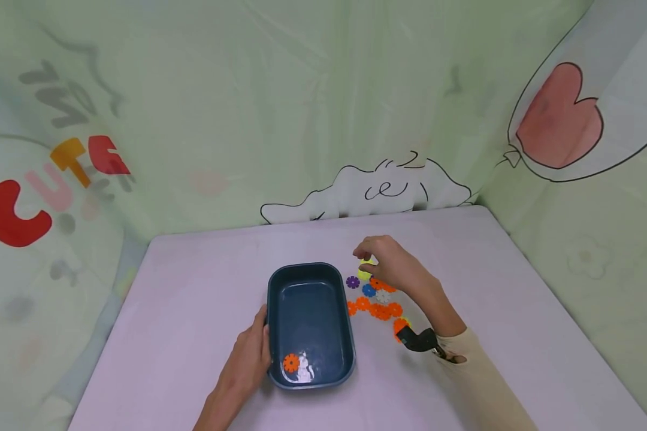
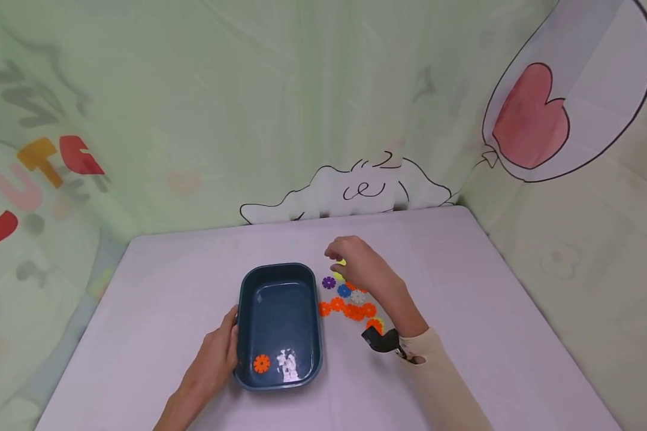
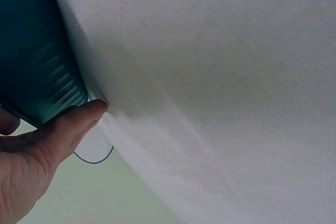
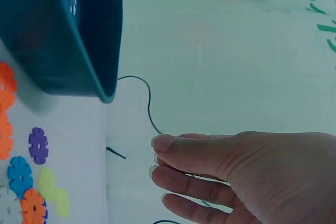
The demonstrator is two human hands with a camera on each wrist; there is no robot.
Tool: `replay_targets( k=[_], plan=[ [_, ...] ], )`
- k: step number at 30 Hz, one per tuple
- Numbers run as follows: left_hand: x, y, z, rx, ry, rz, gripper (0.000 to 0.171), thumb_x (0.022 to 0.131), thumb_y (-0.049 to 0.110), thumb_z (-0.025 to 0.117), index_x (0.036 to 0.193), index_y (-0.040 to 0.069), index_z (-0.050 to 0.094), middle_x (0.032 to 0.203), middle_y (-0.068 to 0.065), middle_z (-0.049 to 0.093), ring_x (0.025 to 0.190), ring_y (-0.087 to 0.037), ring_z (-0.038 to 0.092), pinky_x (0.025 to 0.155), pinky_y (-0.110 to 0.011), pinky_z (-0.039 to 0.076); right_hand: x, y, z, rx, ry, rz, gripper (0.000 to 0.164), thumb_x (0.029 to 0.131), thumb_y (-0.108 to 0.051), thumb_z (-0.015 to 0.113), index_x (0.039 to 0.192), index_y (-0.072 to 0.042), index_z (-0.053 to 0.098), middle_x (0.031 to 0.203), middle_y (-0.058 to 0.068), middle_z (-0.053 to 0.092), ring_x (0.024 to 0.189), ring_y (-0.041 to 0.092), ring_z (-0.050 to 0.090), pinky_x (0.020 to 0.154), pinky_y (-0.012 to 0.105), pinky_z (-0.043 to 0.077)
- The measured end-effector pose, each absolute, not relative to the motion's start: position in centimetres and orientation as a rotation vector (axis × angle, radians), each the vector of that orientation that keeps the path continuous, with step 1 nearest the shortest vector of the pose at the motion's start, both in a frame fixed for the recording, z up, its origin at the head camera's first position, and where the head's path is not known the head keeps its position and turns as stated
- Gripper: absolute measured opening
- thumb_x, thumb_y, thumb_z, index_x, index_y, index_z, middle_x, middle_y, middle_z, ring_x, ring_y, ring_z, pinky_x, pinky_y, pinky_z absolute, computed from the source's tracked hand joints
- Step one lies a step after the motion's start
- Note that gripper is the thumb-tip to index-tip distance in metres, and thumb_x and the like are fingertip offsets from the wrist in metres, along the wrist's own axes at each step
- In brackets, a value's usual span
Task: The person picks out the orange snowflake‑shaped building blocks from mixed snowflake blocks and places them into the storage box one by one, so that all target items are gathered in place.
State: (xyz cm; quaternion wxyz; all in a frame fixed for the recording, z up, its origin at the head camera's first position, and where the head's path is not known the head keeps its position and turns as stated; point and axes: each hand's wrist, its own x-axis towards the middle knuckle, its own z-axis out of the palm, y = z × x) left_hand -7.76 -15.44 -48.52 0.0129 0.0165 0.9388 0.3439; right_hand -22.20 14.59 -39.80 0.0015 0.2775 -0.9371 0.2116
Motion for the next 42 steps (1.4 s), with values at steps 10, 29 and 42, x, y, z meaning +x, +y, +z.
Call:
replay_targets(
  k=[10,29,42],
  plan=[
    [-7.8,-15.4,-48.6,0.049,2.933,1.066,0.055,0.117,0.015,0.046,0.166,-0.004,0.032,0.162,-0.024,0.05,0.145,-0.041,0.055,0.116,-0.053,0.048,-23.0,15.4,-41.9,0.829,-3.027,0.728,0.024,0.092,0.004,0.083,0.115,0.004,0.078,0.105,0.016,0.077,0.099,0.033,0.071,0.092,0.043,0.066],
    [-7.7,-15.5,-48.7,0.036,2.93,1.057,0.054,0.117,0.015,0.046,0.166,-0.004,0.033,0.162,-0.024,0.05,0.146,-0.041,0.054,0.116,-0.053,0.048,-23.9,16.6,-45.3,0.708,-3.142,0.767,0.026,0.093,0.003,0.082,0.118,0.005,0.077,0.108,0.017,0.077,0.099,0.031,0.071,0.093,0.041,0.066],
    [-7.7,-15.4,-48.6,0.023,2.934,1.057,0.055,0.116,0.015,0.047,0.166,-0.003,0.033,0.162,-0.023,0.051,0.144,-0.041,0.056,0.115,-0.053,0.049,-24.2,16.6,-46.0,0.67,-3.192,0.661,0.033,0.088,0.004,0.086,0.12,0.005,0.077,0.111,0.016,0.078,0.102,0.029,0.072,0.098,0.043,0.065]
  ],
)
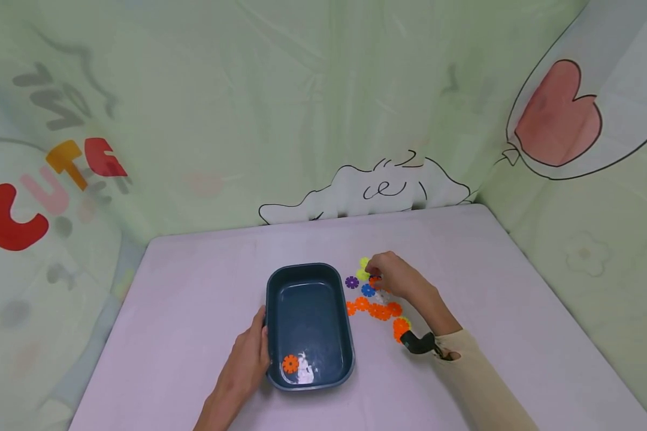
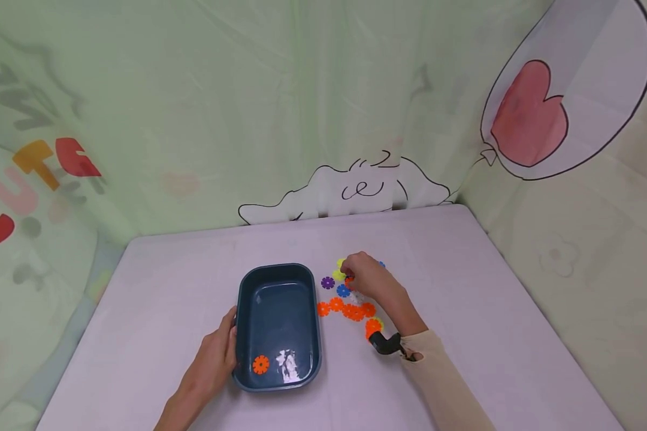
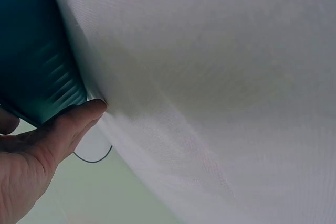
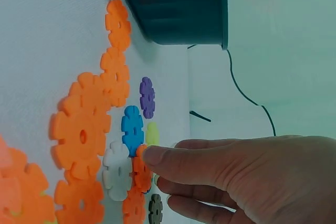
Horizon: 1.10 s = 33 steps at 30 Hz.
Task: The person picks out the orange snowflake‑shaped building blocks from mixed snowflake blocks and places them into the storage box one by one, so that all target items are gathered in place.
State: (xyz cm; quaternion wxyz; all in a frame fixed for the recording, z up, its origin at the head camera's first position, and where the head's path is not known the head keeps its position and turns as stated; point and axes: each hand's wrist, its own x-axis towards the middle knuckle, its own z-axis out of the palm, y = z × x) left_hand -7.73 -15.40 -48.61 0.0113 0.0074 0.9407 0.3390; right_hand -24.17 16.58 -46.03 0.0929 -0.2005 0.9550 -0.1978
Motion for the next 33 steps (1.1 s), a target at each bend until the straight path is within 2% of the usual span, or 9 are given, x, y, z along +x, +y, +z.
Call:
replay_targets(
  k=[11,33],
  plan=[
    [-7.69,-15.3,-48.49,0.01,2.93,1.051,0.055,0.116,0.016,0.047,0.166,-0.003,0.033,0.162,-0.023,0.05,0.145,-0.041,0.056,0.115,-0.053,0.049,-24.38,16.51,-46.61,-0.553,2.838,-0.526,0.036,0.086,0.004,0.088,0.121,0.002,0.078,0.108,0.013,0.077,0.1,0.027,0.071,0.098,0.042,0.065],
    [-7.85,-15.62,-48.67,0.049,2.927,1.076,0.054,0.117,0.015,0.045,0.166,-0.003,0.032,0.163,-0.024,0.049,0.146,-0.04,0.055,0.116,-0.054,0.048,-24.17,16.36,-46.32,-0.653,2.858,-0.481,0.034,0.084,0.005,0.089,0.116,0.004,0.078,0.1,0.012,0.074,0.091,0.024,0.066,0.091,0.037,0.066]
  ],
)
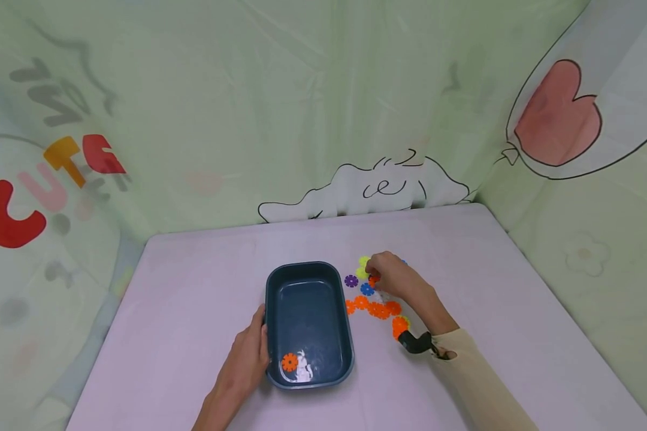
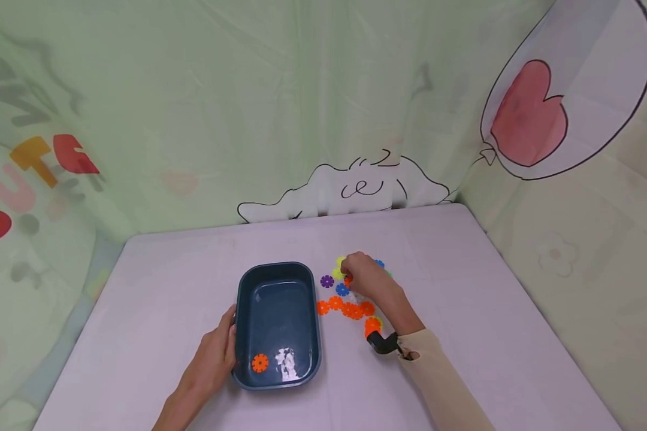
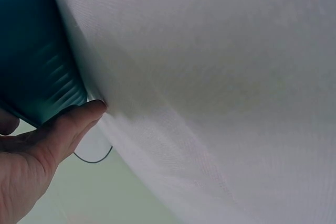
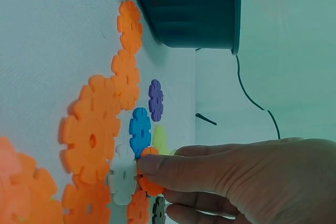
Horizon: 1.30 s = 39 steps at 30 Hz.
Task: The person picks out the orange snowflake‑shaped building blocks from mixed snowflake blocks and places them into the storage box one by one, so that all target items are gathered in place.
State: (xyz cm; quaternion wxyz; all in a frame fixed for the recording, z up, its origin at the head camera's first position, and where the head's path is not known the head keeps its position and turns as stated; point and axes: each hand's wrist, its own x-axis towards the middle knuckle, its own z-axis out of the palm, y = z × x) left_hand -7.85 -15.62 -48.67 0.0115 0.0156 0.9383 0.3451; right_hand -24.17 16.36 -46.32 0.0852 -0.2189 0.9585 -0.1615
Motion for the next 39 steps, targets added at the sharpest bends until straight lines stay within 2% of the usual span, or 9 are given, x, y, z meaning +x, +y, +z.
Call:
replay_targets(
  k=[9,23,39],
  plan=[
    [-7.8,-15.6,-48.7,0.058,2.931,1.071,0.054,0.117,0.015,0.045,0.166,-0.003,0.032,0.163,-0.024,0.049,0.145,-0.041,0.055,0.116,-0.055,0.048,-24.1,16.6,-46.3,-0.684,2.874,-0.45,0.033,0.082,0.004,0.091,0.113,0.003,0.08,0.097,0.012,0.07,0.09,0.023,0.064,0.089,0.037,0.065],
    [-7.8,-15.6,-48.7,0.064,2.933,1.073,0.054,0.117,0.014,0.045,0.165,-0.005,0.033,0.161,-0.025,0.05,0.145,-0.041,0.056,0.116,-0.055,0.048,-24.3,16.9,-46.1,-0.733,2.798,-0.527,0.016,0.083,0.008,0.089,0.094,-0.001,0.082,0.086,0.006,0.072,0.079,0.018,0.063,0.079,0.032,0.066],
    [-7.8,-15.6,-48.6,0.066,2.932,1.077,0.053,0.117,0.014,0.045,0.165,-0.005,0.033,0.161,-0.025,0.051,0.144,-0.041,0.056,0.116,-0.054,0.048,-23.6,16.5,-44.6,-0.841,2.816,-0.534,0.014,0.086,0.01,0.084,0.096,0.0,0.084,0.089,0.008,0.078,0.079,0.02,0.066,0.079,0.033,0.067]
  ],
)
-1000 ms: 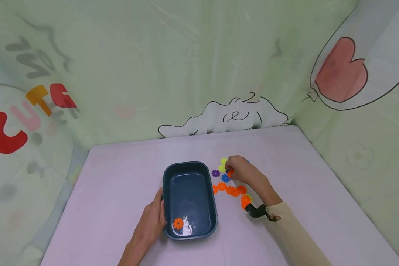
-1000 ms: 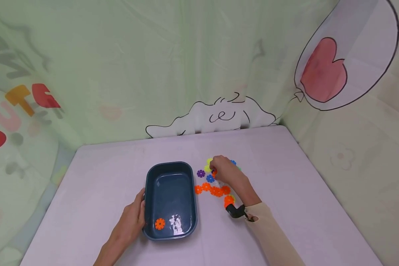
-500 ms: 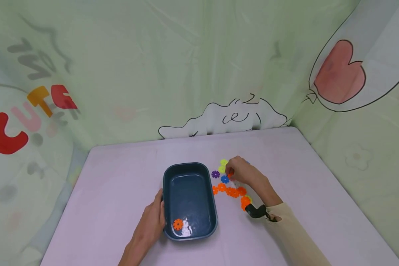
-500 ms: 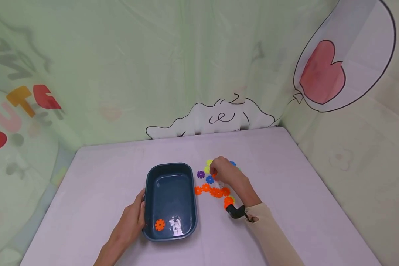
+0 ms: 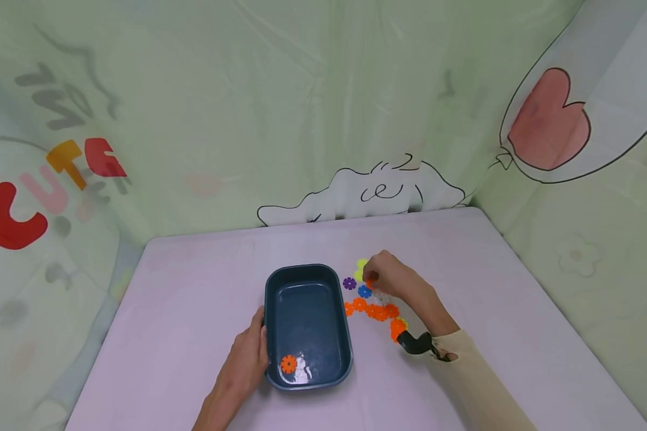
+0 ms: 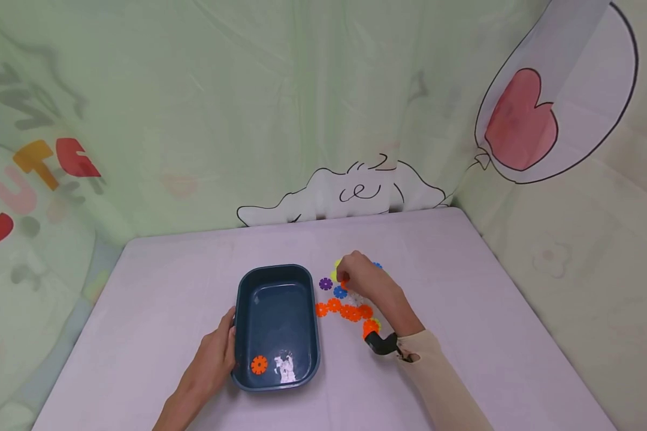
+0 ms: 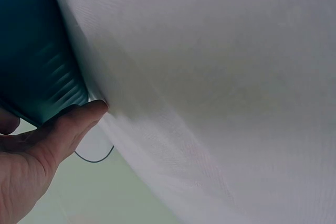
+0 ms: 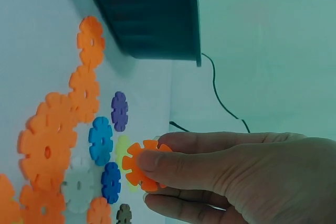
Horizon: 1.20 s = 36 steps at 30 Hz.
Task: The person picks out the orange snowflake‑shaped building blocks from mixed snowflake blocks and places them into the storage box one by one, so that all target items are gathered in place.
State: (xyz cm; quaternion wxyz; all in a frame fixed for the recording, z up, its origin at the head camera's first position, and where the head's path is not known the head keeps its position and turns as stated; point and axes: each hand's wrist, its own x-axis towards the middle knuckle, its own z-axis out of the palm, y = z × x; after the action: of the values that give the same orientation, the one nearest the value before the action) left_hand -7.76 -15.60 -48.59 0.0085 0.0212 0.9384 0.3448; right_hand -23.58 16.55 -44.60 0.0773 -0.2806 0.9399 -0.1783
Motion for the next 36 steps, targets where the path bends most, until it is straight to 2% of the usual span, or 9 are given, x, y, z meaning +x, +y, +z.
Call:
replay_targets(
  k=[13,36],
  plan=[
    [-7.8,-15.5,-48.6,0.049,2.925,1.064,0.054,0.117,0.015,0.045,0.166,-0.004,0.032,0.161,-0.024,0.051,0.144,-0.04,0.057,0.116,-0.053,0.048,-22.3,14.9,-42.0,-0.922,2.846,-0.54,0.009,0.09,0.007,0.082,0.096,0.0,0.085,0.088,0.01,0.08,0.081,0.023,0.072,0.079,0.033,0.068],
    [-7.7,-15.5,-48.6,0.07,2.921,1.081,0.054,0.117,0.015,0.044,0.166,-0.004,0.031,0.162,-0.024,0.05,0.145,-0.039,0.056,0.117,-0.053,0.047,-21.2,12.2,-38.2,-1.081,2.815,-0.562,0.007,0.091,0.003,0.084,0.094,-0.004,0.085,0.086,0.004,0.08,0.076,0.016,0.072,0.075,0.026,0.067]
  ],
)
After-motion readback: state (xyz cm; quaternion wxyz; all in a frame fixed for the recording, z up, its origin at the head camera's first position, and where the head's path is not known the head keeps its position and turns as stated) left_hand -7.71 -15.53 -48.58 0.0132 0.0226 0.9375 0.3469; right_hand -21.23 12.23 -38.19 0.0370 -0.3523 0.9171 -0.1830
